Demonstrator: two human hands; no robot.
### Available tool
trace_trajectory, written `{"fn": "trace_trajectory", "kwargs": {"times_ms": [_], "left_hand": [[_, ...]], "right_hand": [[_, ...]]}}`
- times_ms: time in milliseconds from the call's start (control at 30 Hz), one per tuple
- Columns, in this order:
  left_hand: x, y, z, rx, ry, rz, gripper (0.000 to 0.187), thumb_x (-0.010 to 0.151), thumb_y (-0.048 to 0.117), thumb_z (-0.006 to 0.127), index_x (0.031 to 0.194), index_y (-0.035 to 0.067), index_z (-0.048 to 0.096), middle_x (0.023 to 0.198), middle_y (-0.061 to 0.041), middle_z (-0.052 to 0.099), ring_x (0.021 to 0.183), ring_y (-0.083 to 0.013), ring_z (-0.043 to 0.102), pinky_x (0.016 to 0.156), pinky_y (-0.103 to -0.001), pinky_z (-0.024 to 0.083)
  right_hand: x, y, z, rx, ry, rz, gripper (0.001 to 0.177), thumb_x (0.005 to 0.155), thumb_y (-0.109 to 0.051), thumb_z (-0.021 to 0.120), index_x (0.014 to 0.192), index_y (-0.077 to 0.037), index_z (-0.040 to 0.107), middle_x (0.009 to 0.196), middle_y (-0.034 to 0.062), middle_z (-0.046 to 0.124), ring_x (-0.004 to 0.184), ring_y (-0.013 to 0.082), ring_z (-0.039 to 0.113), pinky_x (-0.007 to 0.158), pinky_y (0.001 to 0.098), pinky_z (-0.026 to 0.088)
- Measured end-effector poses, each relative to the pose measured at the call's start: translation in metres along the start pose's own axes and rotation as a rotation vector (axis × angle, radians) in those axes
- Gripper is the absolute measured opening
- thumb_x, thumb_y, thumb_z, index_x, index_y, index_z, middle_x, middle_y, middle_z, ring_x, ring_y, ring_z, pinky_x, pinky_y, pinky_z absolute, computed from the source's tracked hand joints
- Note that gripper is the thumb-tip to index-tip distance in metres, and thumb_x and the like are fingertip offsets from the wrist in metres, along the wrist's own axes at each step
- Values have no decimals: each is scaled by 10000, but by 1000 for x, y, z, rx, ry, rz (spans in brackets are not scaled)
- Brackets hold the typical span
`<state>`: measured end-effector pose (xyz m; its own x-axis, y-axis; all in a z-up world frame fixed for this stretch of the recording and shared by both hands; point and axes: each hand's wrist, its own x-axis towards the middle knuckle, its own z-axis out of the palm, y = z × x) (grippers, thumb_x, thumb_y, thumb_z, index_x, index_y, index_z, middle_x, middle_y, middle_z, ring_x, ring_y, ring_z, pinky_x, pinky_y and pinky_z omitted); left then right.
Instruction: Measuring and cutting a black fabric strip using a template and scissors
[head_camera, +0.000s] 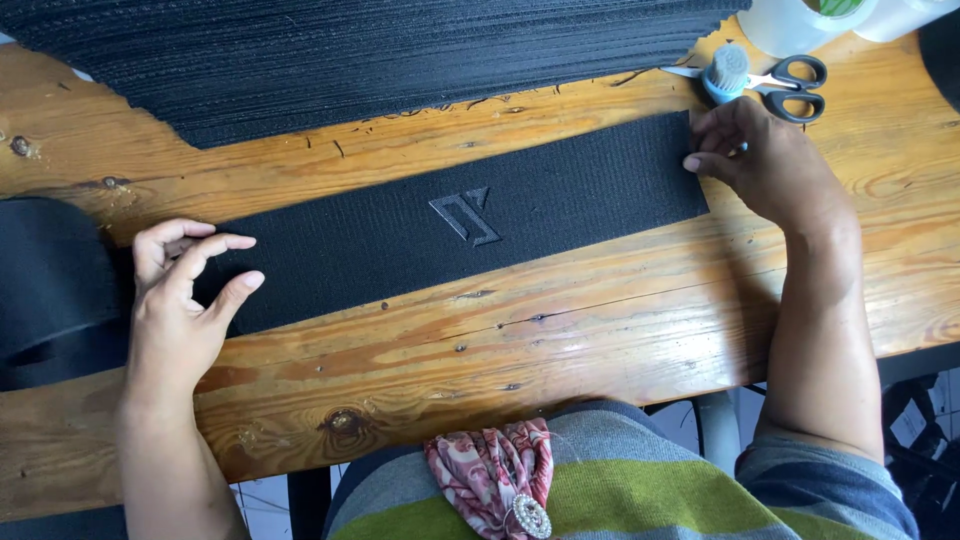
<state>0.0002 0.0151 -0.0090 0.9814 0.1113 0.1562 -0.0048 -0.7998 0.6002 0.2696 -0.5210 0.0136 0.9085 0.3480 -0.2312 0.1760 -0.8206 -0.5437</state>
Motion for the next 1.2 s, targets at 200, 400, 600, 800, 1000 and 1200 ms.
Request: {"fn": "trace_trajectory", "kwargs": {"times_ms": [200,400,600,800,1000,1200], "left_hand": [[1,0,0,24,31,8,391,973,196,763,1320,31,690,1305,-196,437,1276,-324,489,1197,-438,396],[2,-1,1,8,35,9,376,997,193,746,1330,30,687,1302,-193,434,1272,-318,486,1186,-433,403],[2,-2,2,16,40,7,363,999,182,751,1319,24,687,1310,-201,426,1278,-324,487,1197,-446,393],[2,-1,2,15,36,13,344,1004,191,736,1305,31,692,1299,-203,436,1280,-324,478,1189,-438,394],[0,-6,3,7,68,6,223,1018,174,729,1199,47,700,1311,-205,435,1307,-325,485,1197,-439,392],[-2,-14,-1,-2,69,-29,200,1032,182,716,1189,57,707,1327,-198,423,1326,-315,471,1200,-433,374]], "right_hand": [[-2,-9,-3,32,-31,49,331,925,-117,786,1214,-101,625,951,29,638,873,150,590,837,302,424],[-4,-21,-6,90,-82,-14,533,963,-34,717,1442,-189,541,929,20,565,847,134,533,845,277,424],[-4,-24,-7,96,-81,4,455,943,-52,732,1362,-181,609,886,-5,570,841,126,528,836,271,394],[3,-28,-12,72,-159,31,667,924,-74,723,1541,-244,538,886,17,518,802,144,485,803,270,381],[5,-17,-8,20,-121,-98,508,901,-123,774,1377,-182,608,1094,23,560,1035,190,537,915,336,426],[7,-21,3,45,-43,-39,466,905,-132,784,1328,-191,596,1102,11,668,993,137,626,873,294,436]]}}
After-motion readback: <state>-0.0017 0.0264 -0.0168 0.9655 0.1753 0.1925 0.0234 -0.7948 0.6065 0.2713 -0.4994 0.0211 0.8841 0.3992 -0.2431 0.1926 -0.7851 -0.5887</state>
